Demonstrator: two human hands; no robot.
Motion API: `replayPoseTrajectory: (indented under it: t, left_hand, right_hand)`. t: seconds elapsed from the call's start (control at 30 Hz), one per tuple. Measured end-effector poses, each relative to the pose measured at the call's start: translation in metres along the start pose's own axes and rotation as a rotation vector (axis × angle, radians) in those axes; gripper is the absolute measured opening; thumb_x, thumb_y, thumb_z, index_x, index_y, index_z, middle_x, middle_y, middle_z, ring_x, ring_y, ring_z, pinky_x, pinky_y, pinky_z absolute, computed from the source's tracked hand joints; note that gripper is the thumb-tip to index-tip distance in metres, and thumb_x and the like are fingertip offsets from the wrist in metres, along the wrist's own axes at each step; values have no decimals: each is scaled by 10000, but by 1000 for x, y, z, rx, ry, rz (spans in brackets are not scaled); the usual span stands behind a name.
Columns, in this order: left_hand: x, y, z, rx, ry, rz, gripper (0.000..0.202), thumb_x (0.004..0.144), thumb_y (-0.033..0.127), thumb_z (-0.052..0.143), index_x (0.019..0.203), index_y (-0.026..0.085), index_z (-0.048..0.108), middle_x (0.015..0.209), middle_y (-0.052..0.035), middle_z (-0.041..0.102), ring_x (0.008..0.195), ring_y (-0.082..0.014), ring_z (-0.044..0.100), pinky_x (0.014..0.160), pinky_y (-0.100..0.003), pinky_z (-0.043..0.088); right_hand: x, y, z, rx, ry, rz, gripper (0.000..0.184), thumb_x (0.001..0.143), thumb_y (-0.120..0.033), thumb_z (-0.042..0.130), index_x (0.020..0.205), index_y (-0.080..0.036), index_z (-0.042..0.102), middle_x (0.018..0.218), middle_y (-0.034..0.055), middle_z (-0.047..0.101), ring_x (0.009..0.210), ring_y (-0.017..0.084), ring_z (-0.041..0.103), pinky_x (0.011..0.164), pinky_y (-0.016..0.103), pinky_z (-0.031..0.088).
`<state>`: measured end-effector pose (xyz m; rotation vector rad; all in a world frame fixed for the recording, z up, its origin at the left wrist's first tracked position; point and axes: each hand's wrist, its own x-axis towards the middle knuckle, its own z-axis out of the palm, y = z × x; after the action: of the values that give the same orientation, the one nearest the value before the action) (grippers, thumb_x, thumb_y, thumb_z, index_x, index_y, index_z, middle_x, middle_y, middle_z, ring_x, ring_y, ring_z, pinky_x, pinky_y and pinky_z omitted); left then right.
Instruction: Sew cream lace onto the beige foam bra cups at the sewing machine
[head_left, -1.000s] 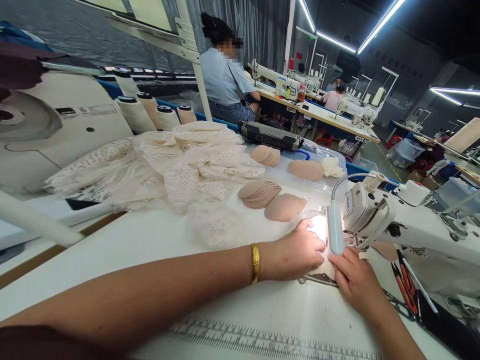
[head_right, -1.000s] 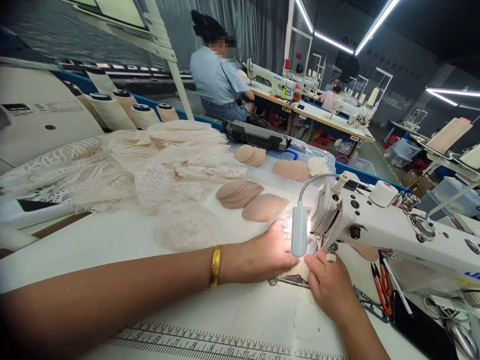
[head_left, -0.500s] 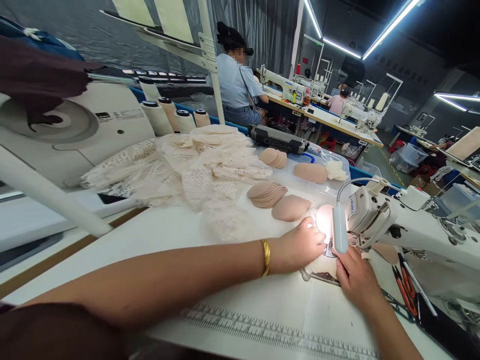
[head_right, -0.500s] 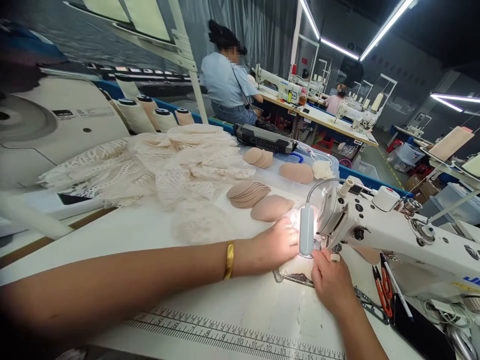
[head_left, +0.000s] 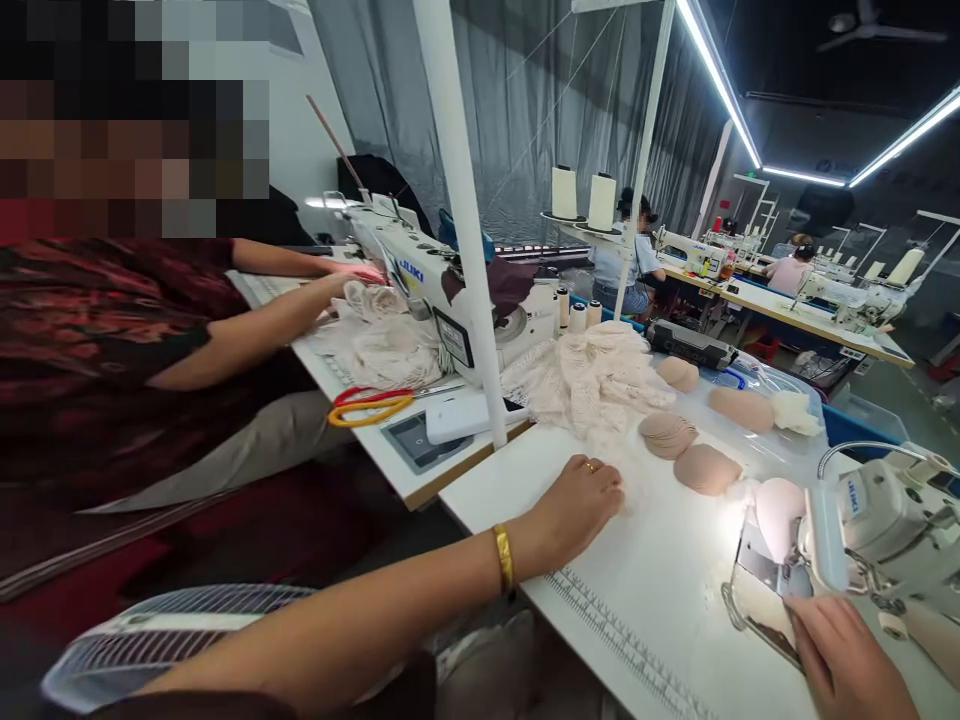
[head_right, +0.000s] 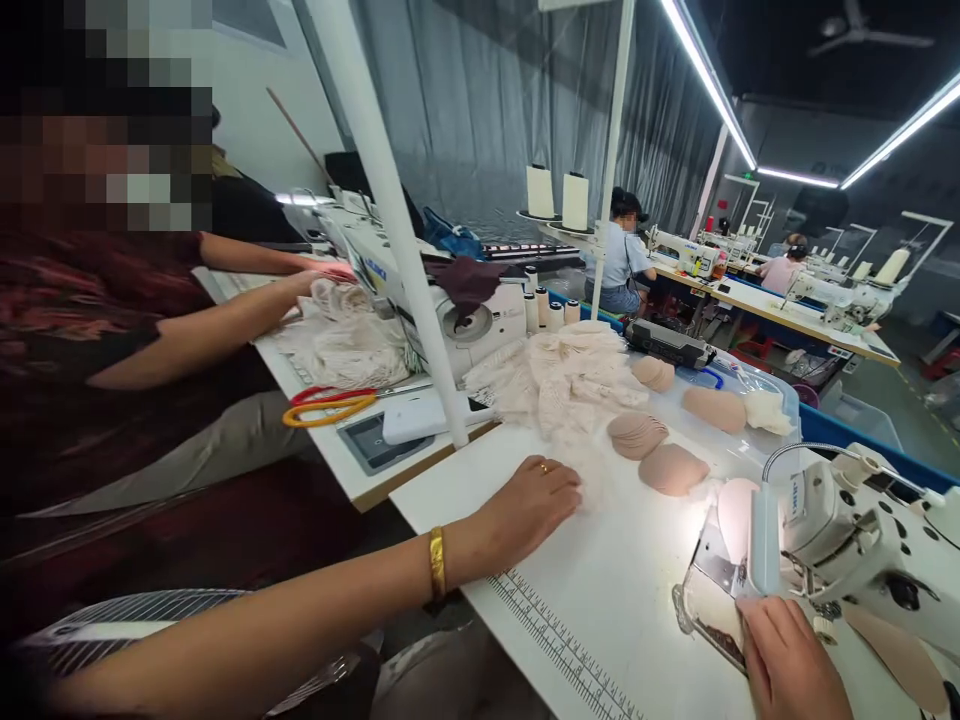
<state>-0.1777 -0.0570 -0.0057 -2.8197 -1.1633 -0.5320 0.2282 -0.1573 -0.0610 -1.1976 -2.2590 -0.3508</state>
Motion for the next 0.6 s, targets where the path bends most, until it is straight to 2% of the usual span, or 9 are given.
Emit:
replayPoseTrajectory:
  t: [0.07, 0.13, 0.23, 0.3, 0.33, 0.4, 0.47, 0.53, 0.6]
  left_hand:
    - [6, 1, -3, -148, -19, -21, 186, 977, 81, 516, 874, 164, 647, 983, -76, 700, 908, -226, 626, 864, -388, 456]
    - [12, 15, -8, -431, 24, -49, 153, 988, 137, 527, 898, 174, 646, 951, -51, 682, 860, -191, 615, 806, -335, 481]
    - [20, 45, -16, -962, -22, -96, 121, 976, 273, 577, 922, 187, 644, 992, -37, 662, 845, -158, 618, 757, -282, 517]
    - [26, 61, -18, -1211, -87, -88, 198, 957, 385, 621, 950, 190, 656, 1109, -64, 655, 974, -185, 637, 839, -308, 538]
    - [30, 66, -16, -1276, -102, -89, 250, 925, 430, 671, 1015, 197, 665, 1203, -83, 640, 1092, -214, 621, 919, -340, 530]
    - [37, 71, -11, -1359, -164, -128, 495, 805, 471, 806, 1198, 222, 638, 1312, -99, 609, 1231, -252, 564, 1022, -394, 486]
    - [44, 72, -4, -1498, -374, -178, 706, 681, 484, 901, 1260, 217, 598, 1197, -84, 657, 1123, -245, 607, 957, -386, 502]
    - [48, 72, 0, -1625, -546, -225, 584, 662, 526, 904, 1037, 173, 629, 902, -15, 649, 838, -173, 611, 757, -289, 491]
    - [51, 75, 1, -1655, -469, -303, 518, 693, 561, 873, 799, 169, 551, 735, 37, 539, 679, -114, 512, 619, -225, 401]
  right_hand:
    - [10, -21, -6, 112, -58, 38, 178, 1036, -317, 529, 1131, -292, 678, 874, 43, 728, 766, 220, 714, 681, 307, 588]
    - [23, -53, -11, 276, -126, 164, 182, 1013, -319, 581, 1158, -301, 690, 990, 65, 748, 881, 241, 723, 734, 326, 604]
    - [46, -104, -11, 570, -117, 509, 435, 961, -450, 677, 1363, -297, 617, 1279, 104, 702, 1038, 268, 698, 837, 365, 600]
    - [62, -126, -8, 805, -88, 718, 417, 973, -487, 658, 1334, -279, 628, 1228, 90, 710, 997, 247, 683, 838, 353, 579]
    - [69, -132, -7, 925, -64, 771, 340, 986, -516, 627, 1193, -253, 684, 1053, 70, 728, 901, 229, 670, 796, 338, 567]
    - [79, -135, -6, 1114, -30, 831, 332, 972, -549, 638, 1059, -237, 712, 908, 37, 704, 827, 205, 633, 766, 313, 532]
    - [83, -132, -7, 1243, 20, 880, 349, 916, -571, 712, 1013, -235, 719, 871, 21, 691, 795, 188, 604, 740, 291, 499]
    - [83, -129, -8, 1331, 86, 960, 395, 866, -604, 756, 1012, -239, 718, 851, 15, 685, 754, 175, 581, 692, 275, 471]
    - [81, -129, -8, 1408, 147, 1039, 465, 871, -678, 710, 1036, -244, 714, 835, 19, 679, 724, 178, 574, 656, 280, 458]
